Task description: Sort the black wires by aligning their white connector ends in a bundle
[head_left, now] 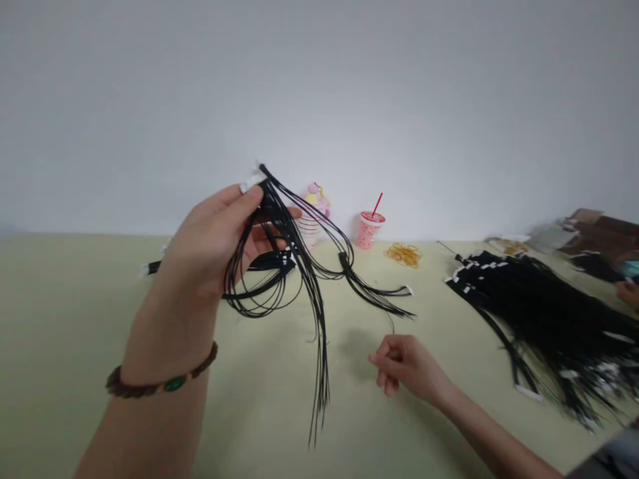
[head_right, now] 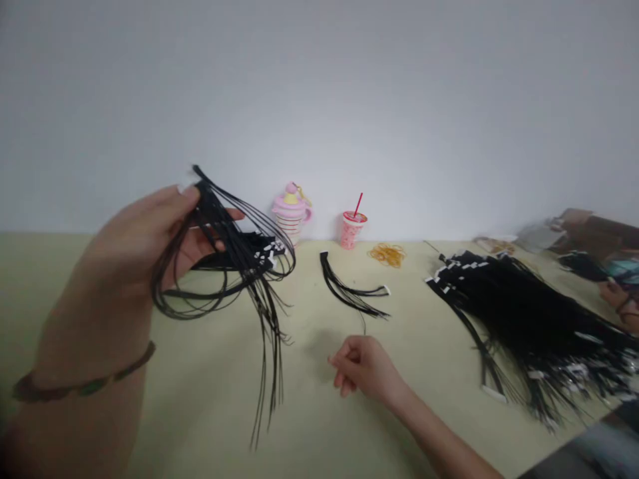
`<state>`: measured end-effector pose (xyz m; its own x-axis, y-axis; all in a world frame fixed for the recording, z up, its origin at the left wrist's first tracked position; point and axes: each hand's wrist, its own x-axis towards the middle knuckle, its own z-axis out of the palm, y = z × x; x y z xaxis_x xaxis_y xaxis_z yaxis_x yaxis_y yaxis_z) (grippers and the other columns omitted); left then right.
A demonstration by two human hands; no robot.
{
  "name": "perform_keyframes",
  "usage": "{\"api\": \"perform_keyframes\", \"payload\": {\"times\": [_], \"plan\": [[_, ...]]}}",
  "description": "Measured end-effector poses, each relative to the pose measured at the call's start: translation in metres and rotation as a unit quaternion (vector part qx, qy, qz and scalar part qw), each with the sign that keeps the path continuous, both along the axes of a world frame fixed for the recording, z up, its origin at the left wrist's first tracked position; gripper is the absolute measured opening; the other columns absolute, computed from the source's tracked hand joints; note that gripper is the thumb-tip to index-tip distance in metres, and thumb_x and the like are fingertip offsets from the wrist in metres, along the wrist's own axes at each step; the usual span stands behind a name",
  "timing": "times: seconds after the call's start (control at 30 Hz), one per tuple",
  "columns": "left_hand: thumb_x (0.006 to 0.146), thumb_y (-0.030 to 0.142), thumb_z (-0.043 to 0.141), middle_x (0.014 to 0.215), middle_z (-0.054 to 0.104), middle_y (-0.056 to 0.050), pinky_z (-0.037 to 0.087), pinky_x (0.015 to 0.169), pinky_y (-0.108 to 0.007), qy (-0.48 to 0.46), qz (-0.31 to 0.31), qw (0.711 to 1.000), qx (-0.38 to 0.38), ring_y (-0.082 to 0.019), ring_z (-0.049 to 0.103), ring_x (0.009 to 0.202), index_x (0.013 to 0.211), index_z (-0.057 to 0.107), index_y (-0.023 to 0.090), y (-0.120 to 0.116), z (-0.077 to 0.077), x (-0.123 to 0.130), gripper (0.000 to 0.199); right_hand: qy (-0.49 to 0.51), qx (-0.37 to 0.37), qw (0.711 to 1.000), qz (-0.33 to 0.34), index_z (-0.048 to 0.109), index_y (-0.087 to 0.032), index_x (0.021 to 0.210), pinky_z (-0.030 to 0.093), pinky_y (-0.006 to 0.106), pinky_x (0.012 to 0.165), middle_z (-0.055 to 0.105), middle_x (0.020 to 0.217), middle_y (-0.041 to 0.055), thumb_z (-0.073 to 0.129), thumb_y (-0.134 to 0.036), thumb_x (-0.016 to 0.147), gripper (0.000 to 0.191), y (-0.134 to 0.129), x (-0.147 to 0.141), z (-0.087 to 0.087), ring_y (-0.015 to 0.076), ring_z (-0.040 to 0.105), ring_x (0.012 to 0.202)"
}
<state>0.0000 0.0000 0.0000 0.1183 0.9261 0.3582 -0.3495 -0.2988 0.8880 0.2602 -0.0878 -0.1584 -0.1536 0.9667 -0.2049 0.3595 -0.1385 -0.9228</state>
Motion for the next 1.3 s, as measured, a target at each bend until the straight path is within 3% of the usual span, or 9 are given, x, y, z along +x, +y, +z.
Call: {"api": "perform_keyframes", "payload": {"times": [0.27, 0.37, 0.5, 0.6, 0.73, 0.93, 1.03, 1.13, 1.3], "plan": [[0.085, 0.021, 0.05, 0.079, 0.066, -0.01, 0.053, 0.054, -0.026, 0.063, -0.068, 0.995, -0.035, -0.019, 0.064, 0.067, 0.094, 0.057, 0.013, 0.015, -0.017, 0.002, 0.014, -0.118, 0.165, 0.979, -0.02, 0.068, -0.012, 0.067, 0.033, 0.022, 0.04, 0.054, 0.041, 0.0032, 0.043, -0.05, 0.09, 0.051, 0.059, -0.012, -0.001, 0.0108, 0.044, 0.032], [0.084, 0.026, 0.054, 0.081, 0.066, -0.008, 0.054, 0.058, -0.025, 0.076, -0.106, 0.99, -0.046, -0.018, 0.063, 0.068, 0.097, 0.057, 0.015, 0.016, -0.023, 0.01, 0.017, -0.117, 0.239, 0.963, -0.048, 0.07, -0.013, 0.074, 0.038, 0.023, 0.045, 0.059, 0.051, 0.0035, 0.057, -0.041, 0.082, 0.032, 0.071, -0.015, 0.031, 0.0142, 0.052, 0.044], [0.085, 0.034, 0.053, 0.087, 0.065, -0.007, 0.051, 0.056, -0.02, 0.12, -0.156, 0.98, -0.018, -0.014, 0.06, 0.068, 0.096, 0.059, 0.017, 0.018, -0.03, 0.02, 0.021, -0.032, 0.372, 0.923, -0.098, 0.062, -0.016, 0.111, 0.048, 0.027, 0.071, 0.062, 0.107, 0.0089, 0.06, -0.032, 0.081, 0.034, 0.074, -0.032, 0.086, 0.0195, 0.059, 0.09], [0.086, 0.037, 0.053, 0.088, 0.062, -0.006, 0.051, 0.057, -0.021, 0.148, -0.178, 0.973, -0.003, -0.013, 0.057, 0.071, 0.099, 0.059, 0.018, 0.019, -0.034, 0.025, 0.024, 0.105, 0.389, 0.913, -0.064, 0.06, -0.016, 0.111, 0.047, 0.03, 0.079, 0.064, 0.103, 0.009, 0.053, -0.029, 0.087, 0.028, 0.073, -0.054, 0.105, 0.0187, 0.06, 0.093], [0.084, 0.038, 0.054, 0.089, 0.06, -0.005, 0.05, 0.059, -0.023, 0.183, -0.182, 0.966, -0.005, -0.015, 0.056, 0.077, 0.099, 0.06, 0.019, 0.021, -0.037, 0.027, 0.025, 0.126, 0.368, 0.921, -0.008, 0.058, -0.016, 0.112, 0.047, 0.028, 0.077, 0.064, 0.099, 0.0072, 0.058, -0.026, 0.084, 0.03, 0.079, -0.071, 0.095, 0.0178, 0.06, 0.087], [0.084, 0.038, 0.052, 0.074, 0.054, -0.001, 0.046, 0.056, -0.022, 0.268, -0.179, 0.946, 0.043, -0.012, 0.053, 0.061, 0.085, 0.06, 0.017, 0.028, -0.045, 0.029, 0.022, 0.053, 0.35, 0.935, -0.034, 0.065, -0.013, 0.077, 0.037, 0.021, 0.048, 0.053, 0.056, 0.0, 0.055, -0.033, 0.084, 0.024, 0.088, -0.058, 0.083, 0.0122, 0.049, 0.051], [0.084, 0.038, 0.05, 0.072, 0.053, 0.0, 0.045, 0.055, -0.023, 0.288, -0.183, 0.939, 0.04, -0.012, 0.053, 0.058, 0.078, 0.058, 0.016, 0.031, -0.048, 0.031, 0.024, 0.117, 0.33, 0.936, -0.034, 0.064, -0.014, 0.087, 0.037, 0.021, 0.048, 0.052, 0.059, -0.0014, 0.06, -0.033, 0.08, 0.021, 0.089, -0.054, 0.084, 0.0111, 0.048, 0.051], [0.084, 0.038, 0.051, 0.067, 0.051, 0.001, 0.044, 0.054, -0.023, 0.318, -0.18, 0.93, 0.031, -0.012, 0.051, 0.056, 0.076, 0.058, 0.016, 0.032, -0.049, 0.033, 0.025, 0.18, 0.314, 0.932, -0.028, 0.058, -0.017, 0.109, 0.033, 0.019, 0.044, 0.051, 0.069, -0.002, 0.066, -0.03, 0.075, 0.038, 0.09, -0.055, 0.084, 0.0087, 0.045, 0.05], [0.085, 0.036, 0.05, 0.073, 0.057, -0.001, 0.047, 0.06, -0.024, 0.306, -0.229, 0.924, 0.009, -0.014, 0.057, 0.065, 0.085, 0.058, 0.016, 0.028, -0.048, 0.039, 0.021, 0.196, 0.291, 0.936, -0.036, 0.062, -0.013, 0.096, 0.022, 0.017, 0.038, 0.05, 0.063, -0.0023, 0.062, -0.034, 0.079, 0.027, 0.09, -0.054, 0.086, 0.0047, 0.034, 0.042]]}}
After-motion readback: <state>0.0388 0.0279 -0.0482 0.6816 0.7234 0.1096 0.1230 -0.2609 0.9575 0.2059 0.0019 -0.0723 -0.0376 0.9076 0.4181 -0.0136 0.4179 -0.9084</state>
